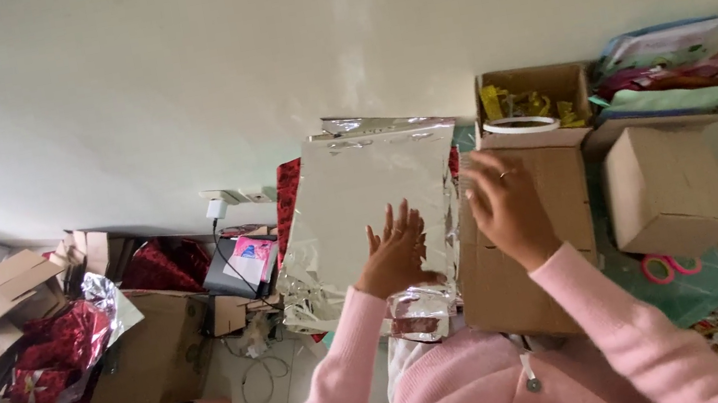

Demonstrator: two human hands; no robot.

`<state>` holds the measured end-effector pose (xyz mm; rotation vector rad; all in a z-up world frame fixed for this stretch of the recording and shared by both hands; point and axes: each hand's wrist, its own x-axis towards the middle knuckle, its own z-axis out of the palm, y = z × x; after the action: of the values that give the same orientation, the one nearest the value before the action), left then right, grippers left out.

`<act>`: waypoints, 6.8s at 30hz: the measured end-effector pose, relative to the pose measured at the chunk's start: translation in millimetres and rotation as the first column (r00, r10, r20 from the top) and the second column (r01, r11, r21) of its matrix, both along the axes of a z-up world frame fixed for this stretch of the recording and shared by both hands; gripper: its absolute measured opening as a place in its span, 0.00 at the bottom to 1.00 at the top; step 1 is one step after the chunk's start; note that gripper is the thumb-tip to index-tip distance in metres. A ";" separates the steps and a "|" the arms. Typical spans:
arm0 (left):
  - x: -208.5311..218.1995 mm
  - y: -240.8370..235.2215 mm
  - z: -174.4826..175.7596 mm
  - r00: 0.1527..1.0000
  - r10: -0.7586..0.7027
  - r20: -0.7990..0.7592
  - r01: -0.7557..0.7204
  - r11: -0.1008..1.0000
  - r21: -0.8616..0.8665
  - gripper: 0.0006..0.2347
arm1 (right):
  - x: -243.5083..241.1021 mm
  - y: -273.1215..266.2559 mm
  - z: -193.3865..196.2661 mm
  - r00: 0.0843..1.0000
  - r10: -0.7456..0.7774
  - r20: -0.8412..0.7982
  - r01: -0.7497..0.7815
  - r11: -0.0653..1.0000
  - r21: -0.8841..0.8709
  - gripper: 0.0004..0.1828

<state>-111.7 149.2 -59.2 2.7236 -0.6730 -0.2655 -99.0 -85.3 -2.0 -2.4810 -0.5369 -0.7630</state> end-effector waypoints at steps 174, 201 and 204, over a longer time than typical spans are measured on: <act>-53.3 -59.4 108.7 0.911 0.097 -0.401 -0.411 0.114 -0.905 0.04 | -60.8 -158.0 -12.2 0.541 -0.087 -0.836 0.526 0.811 0.256 0.28; -54.7 -47.0 110.5 0.904 0.014 -0.427 -0.422 0.174 -0.890 0.04 | -84.0 -202.0 1.3 0.747 -0.328 -0.578 0.321 0.940 -0.118 0.49; -52.1 -45.6 106.3 0.895 0.011 -0.447 -0.442 0.166 -0.881 0.04 | -85.4 -165.8 89.3 0.862 -0.001 -0.508 0.072 0.990 0.119 0.43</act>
<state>-163.8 103.6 47.1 1.3617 -0.1315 -0.1314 -184.4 -251.1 87.3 -2.4314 -0.2326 -0.1255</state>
